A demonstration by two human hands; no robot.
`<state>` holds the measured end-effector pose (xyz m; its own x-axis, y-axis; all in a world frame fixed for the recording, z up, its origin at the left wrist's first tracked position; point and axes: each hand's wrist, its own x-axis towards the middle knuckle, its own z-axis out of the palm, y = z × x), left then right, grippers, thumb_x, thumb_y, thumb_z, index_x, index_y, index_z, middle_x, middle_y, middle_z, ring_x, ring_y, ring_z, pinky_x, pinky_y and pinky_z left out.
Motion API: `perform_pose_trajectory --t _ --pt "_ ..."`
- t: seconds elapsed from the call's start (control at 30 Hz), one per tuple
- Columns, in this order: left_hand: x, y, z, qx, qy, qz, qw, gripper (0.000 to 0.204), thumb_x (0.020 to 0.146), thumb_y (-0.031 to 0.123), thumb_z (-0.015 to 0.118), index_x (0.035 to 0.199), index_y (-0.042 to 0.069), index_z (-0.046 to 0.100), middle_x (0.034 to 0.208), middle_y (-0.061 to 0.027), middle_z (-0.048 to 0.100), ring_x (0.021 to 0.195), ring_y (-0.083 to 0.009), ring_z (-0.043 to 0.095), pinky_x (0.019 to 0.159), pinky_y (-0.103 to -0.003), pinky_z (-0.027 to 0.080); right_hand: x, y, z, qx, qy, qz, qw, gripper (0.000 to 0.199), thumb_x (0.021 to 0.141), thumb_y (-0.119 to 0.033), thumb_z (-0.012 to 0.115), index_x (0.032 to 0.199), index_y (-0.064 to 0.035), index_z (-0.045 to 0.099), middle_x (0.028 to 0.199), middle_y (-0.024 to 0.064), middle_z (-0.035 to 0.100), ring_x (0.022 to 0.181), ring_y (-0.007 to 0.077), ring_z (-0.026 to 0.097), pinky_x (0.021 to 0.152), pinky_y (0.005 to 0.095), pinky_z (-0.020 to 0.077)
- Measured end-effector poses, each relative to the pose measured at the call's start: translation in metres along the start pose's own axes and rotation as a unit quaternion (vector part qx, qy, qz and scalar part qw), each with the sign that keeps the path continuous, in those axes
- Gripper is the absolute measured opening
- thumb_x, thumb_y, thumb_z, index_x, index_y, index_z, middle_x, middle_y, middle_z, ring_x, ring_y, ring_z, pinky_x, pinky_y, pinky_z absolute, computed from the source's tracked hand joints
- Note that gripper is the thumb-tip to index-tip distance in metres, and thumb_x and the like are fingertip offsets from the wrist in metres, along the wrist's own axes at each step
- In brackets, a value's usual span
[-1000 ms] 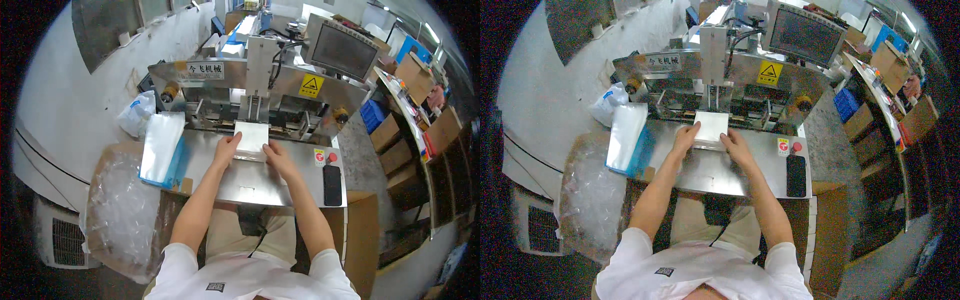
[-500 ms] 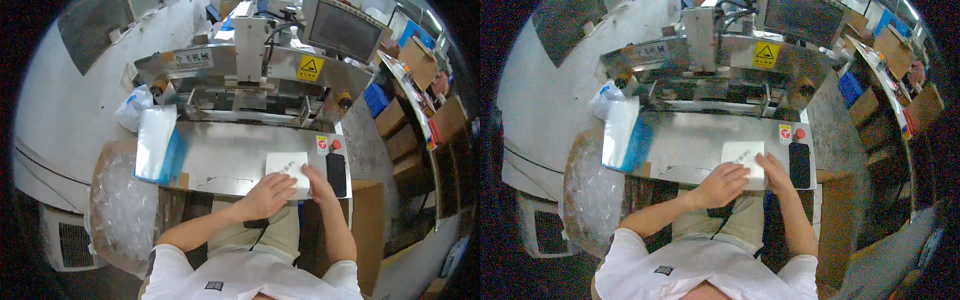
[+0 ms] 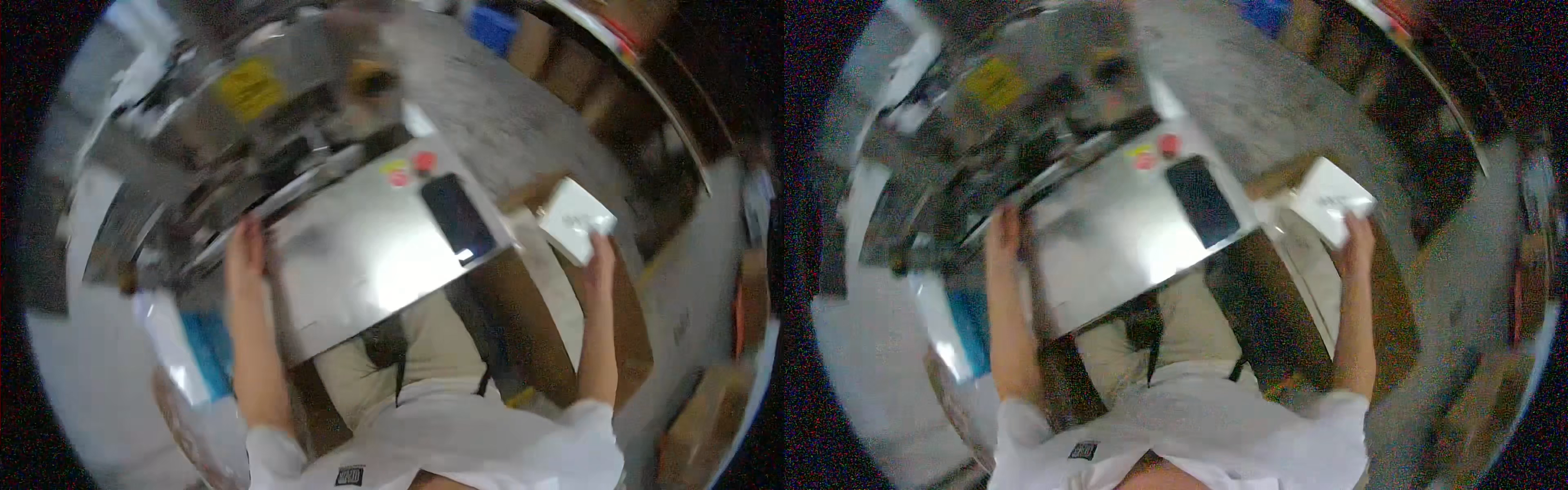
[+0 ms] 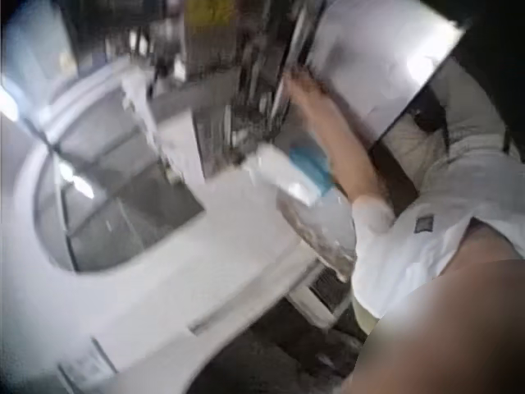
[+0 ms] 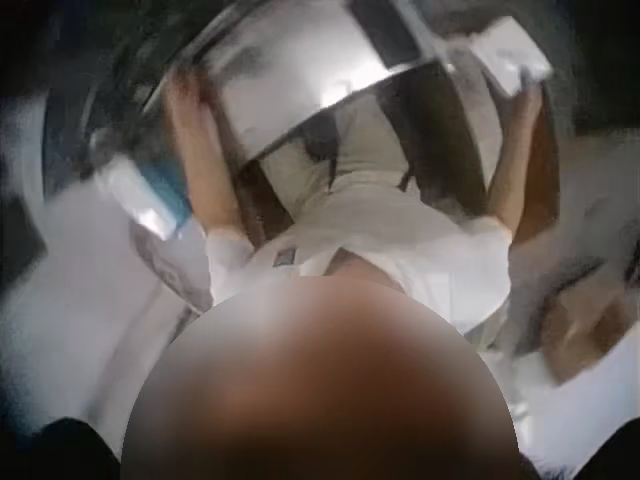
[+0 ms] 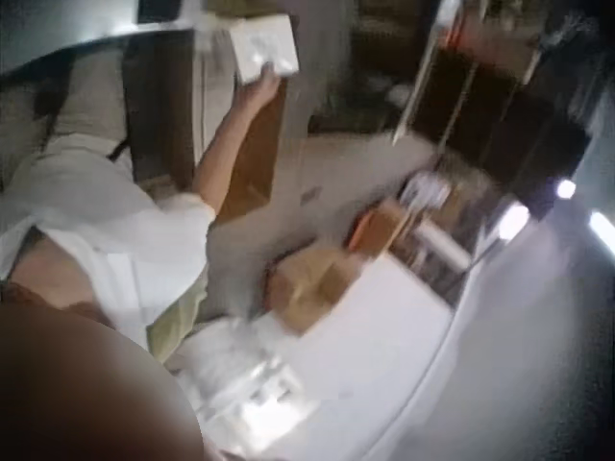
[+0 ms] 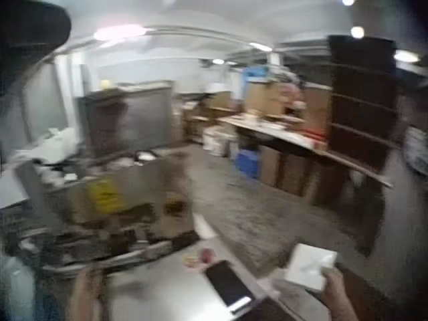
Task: Bagging paper products using a sealing machine and placing them into a box.
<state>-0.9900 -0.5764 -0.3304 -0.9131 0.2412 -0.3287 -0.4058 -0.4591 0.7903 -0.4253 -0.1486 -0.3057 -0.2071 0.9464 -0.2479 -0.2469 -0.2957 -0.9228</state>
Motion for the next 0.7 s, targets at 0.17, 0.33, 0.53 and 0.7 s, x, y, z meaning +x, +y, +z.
perform_pose_trajectory --t 0.17,0.33,0.53,0.7 --pt "-0.063 -0.004 0.03 0.048 -0.015 0.019 0.999 0.021 0.095 0.012 0.062 0.112 0.001 0.059 0.101 -0.007 0.064 0.08 -0.0118 0.059 0.066 -0.021 0.05 0.052 0.084 -0.092 -0.113 0.11 0.049 0.986 0.045 0.083 -0.023 0.074 0.119 -0.0006 0.058 0.104 0.0076 0.064 0.092 0.0163 0.059 0.079 0.0304 0.0457" --pt "-0.149 0.006 0.041 0.216 -0.058 0.067 0.972 0.023 0.093 0.014 0.065 0.113 0.004 0.059 0.094 -0.0021 0.063 0.078 -0.0063 0.055 0.06 -0.019 0.041 0.093 0.173 -0.125 -0.063 0.1 0.183 0.976 0.036 0.088 -0.04 0.068 0.104 -0.0087 0.061 0.077 0.007 0.059 0.047 0.0183 0.049 0.043 0.0301 0.0431" --pt "-0.229 0.09 -0.04 0.317 0.076 0.143 0.935 0.027 0.093 0.018 0.065 0.115 0.004 0.059 0.093 -0.0012 0.062 0.078 -0.0074 0.055 0.065 -0.02 0.043 0.13 0.209 -0.086 -0.249 -0.001 0.287 0.925 0.054 0.094 -0.048 0.057 0.107 0.0049 0.052 0.078 0.0133 0.059 0.058 0.025 0.063 0.054 0.0438 0.0592" --pt "-0.256 0.19 -0.235 0.305 0.231 0.24 0.892 0.037 0.094 0.022 0.064 0.124 0.002 0.058 0.097 -0.0053 0.065 0.083 -0.0134 0.061 0.071 -0.026 0.05 0.097 0.161 -0.078 -0.351 -0.126 0.177 0.911 0.028 0.095 -0.026 0.058 0.096 0.0012 0.063 0.079 0.0107 0.067 0.063 0.0186 0.064 0.062 0.0323 0.0568"
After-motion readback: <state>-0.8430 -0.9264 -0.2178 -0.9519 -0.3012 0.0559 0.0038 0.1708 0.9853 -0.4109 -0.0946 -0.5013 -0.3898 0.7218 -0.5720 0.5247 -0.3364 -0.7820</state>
